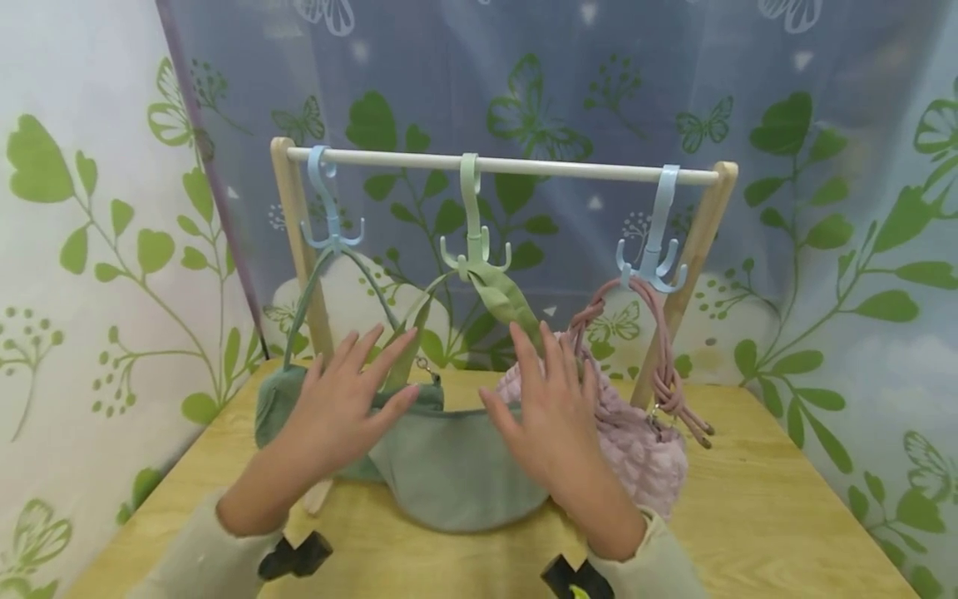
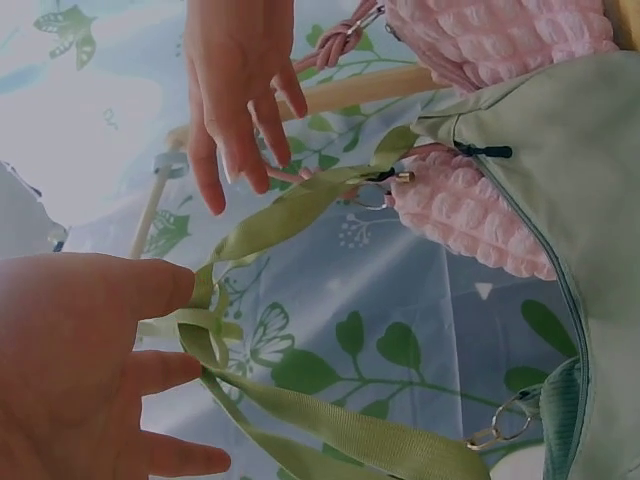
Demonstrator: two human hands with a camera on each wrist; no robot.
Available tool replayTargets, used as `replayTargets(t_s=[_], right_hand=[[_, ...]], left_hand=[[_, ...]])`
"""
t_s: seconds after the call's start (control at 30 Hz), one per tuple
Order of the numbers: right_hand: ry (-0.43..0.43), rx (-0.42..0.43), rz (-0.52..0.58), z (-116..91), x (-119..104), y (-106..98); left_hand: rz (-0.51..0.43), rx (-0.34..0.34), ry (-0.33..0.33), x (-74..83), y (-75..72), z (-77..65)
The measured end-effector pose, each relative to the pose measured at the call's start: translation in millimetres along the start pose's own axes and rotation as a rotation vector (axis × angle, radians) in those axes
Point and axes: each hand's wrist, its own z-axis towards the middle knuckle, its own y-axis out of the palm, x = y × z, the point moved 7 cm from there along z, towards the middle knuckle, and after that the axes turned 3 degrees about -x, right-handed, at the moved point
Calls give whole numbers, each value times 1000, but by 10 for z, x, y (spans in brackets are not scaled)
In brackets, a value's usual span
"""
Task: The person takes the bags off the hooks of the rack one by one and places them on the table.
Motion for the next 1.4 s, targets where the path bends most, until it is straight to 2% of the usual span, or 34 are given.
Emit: replayTargets(t_s=[0.23,0.47,0.73,0.97,1.2,1.4], right_hand=[[-6,30,19,70,6,-23],[-17,45,55,198,-24,-90],[2,4,75,310,-17,-147],[21,-40,97,366,5,-115],[22,-34,96,430,6,-122],[21,-27,101,485,-6,-159]], left_hand=[[16,40,28,52,-80,66],[26,80,23,78,-246,181],[30,143,58,150,-471,316],[18,153,53,143,-516,368],[31,256,118,187,-680,475],[55,296,160,241,-783,543]])
